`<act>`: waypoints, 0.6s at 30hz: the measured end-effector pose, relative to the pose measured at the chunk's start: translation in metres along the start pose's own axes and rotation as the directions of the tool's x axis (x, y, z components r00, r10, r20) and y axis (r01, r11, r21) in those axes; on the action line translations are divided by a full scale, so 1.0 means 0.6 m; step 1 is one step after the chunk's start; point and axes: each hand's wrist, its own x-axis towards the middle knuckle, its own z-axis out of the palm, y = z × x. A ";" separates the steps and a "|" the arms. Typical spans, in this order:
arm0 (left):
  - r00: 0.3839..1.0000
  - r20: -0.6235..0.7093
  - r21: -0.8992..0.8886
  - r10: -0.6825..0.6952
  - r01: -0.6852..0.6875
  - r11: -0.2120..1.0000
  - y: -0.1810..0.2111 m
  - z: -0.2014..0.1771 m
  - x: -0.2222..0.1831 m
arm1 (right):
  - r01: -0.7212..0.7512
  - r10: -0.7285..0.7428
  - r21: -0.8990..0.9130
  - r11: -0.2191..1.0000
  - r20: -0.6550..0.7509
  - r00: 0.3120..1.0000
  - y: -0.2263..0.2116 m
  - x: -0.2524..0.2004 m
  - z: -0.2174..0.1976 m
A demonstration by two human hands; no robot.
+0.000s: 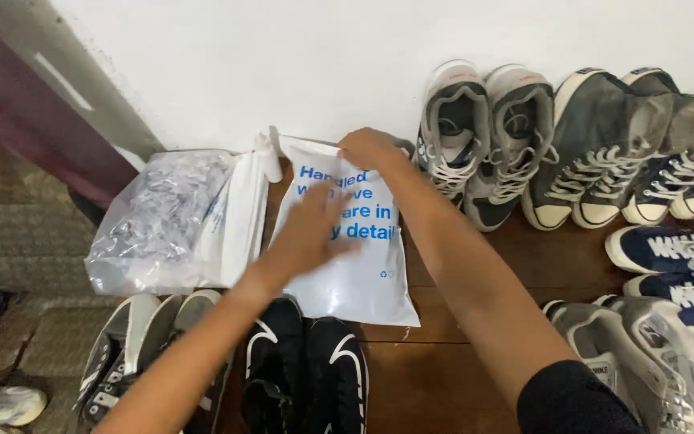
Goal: Cleaning sneakers with a spray bottle and placing them into individual plastic bags for storage or shipping.
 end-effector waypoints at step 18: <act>0.876 0.468 0.300 -0.116 -0.034 0.953 0.071 0.032 -0.059 | -0.061 0.017 -0.343 0.937 -0.129 0.991 -0.180 -0.427 0.173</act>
